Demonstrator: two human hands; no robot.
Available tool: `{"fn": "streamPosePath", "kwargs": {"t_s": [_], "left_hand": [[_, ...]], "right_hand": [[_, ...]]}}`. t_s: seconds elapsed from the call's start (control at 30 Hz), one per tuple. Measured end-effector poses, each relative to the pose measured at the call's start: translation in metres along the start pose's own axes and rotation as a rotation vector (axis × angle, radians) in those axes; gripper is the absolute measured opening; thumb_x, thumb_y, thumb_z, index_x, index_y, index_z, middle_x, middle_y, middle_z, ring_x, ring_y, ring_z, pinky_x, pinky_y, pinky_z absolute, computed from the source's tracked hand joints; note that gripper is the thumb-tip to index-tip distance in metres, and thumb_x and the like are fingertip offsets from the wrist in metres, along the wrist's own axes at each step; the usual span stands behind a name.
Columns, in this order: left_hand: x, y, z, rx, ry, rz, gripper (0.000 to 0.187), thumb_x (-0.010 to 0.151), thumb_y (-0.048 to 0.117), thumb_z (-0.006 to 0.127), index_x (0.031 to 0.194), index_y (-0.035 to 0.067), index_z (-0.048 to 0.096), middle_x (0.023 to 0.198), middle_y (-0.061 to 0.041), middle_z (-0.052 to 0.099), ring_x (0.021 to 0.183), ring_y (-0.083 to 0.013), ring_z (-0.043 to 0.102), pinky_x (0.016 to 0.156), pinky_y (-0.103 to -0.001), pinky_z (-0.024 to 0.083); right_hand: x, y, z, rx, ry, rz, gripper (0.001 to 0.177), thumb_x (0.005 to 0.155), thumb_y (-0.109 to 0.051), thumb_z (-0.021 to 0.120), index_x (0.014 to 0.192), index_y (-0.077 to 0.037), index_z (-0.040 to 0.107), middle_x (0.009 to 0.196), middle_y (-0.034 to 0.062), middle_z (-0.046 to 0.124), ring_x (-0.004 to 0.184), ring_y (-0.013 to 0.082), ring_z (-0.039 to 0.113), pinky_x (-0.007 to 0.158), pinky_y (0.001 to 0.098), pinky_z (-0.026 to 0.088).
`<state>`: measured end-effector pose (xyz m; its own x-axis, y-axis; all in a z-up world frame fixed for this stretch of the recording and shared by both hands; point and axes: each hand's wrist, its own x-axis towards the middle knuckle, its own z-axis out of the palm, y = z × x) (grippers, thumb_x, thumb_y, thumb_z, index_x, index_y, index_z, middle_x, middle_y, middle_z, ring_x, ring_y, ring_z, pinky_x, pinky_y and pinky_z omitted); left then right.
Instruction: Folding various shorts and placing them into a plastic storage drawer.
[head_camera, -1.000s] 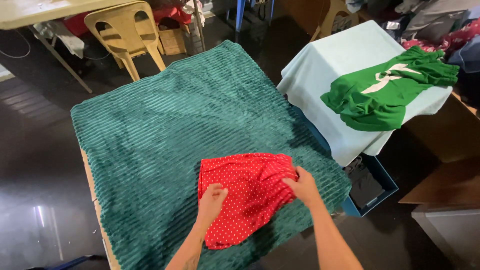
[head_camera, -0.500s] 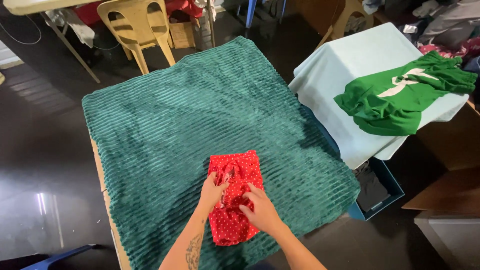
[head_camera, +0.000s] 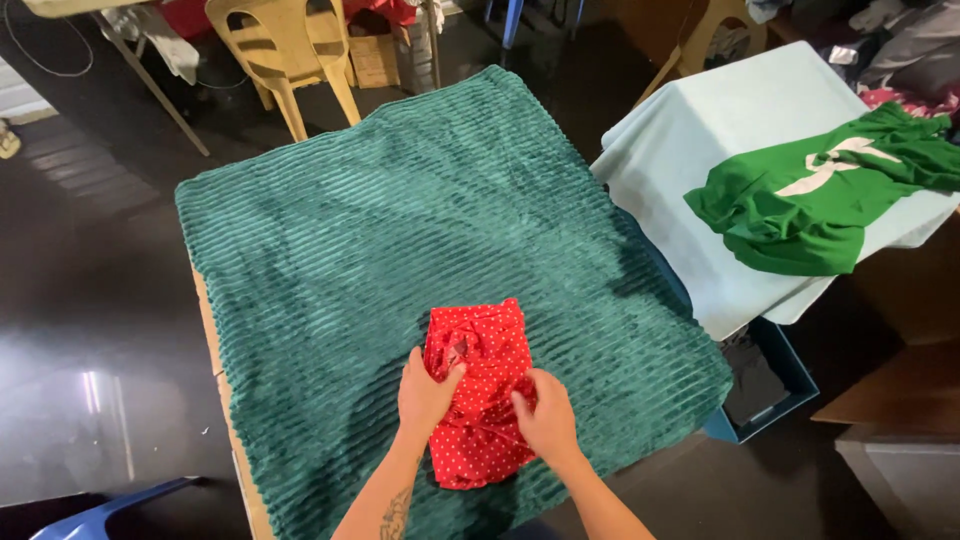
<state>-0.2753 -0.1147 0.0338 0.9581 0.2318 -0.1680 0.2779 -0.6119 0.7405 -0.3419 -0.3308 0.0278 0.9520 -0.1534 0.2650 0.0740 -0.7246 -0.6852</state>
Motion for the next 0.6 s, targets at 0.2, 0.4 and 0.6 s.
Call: {"fn": "streamPosePath", "kwargs": {"t_s": [0.2, 0.4, 0.6], "left_hand": [[0.015, -0.018, 0.007, -0.043, -0.101, -0.261, 0.080, 0.069, 0.049, 0.093, 0.123, 0.000, 0.062, 0.104, -0.022, 0.073, 0.094, -0.0355, 0.072, 0.083, -0.044, 0.058], [0.009, -0.019, 0.009, -0.452, -0.341, -0.461, 0.031, 0.072, 0.026, 0.089, 0.093, 0.005, 0.079, 0.080, -0.008, 0.074, 0.062, -0.0145, 0.064, 0.060, -0.033, 0.052], [0.010, -0.057, 0.029, -0.790, -0.431, -0.384, 0.033, 0.079, 0.014, 0.081, 0.110, 0.006, 0.073, 0.090, -0.004, 0.075, 0.069, -0.0138, 0.065, 0.064, -0.032, 0.052]], "right_hand": [[0.012, 0.025, 0.007, 0.076, -0.242, 0.542, 0.057, 0.079, -0.036, 0.084, 0.121, -0.003, 0.066, 0.088, 0.0151, 0.076, 0.078, 0.0254, 0.074, 0.073, 0.0394, 0.059], [0.004, 0.045, 0.025, 0.584, -0.383, 0.875, 0.038, 0.083, -0.021, 0.085, 0.105, 0.007, 0.074, 0.094, 0.0171, 0.079, 0.077, 0.0234, 0.074, 0.071, 0.0405, 0.059], [-0.013, 0.056, 0.026, 1.038, -0.435, 0.957, 0.024, 0.087, -0.008, 0.073, 0.108, 0.004, 0.073, 0.101, 0.0149, 0.080, 0.089, 0.0258, 0.077, 0.082, 0.0395, 0.061]]}}
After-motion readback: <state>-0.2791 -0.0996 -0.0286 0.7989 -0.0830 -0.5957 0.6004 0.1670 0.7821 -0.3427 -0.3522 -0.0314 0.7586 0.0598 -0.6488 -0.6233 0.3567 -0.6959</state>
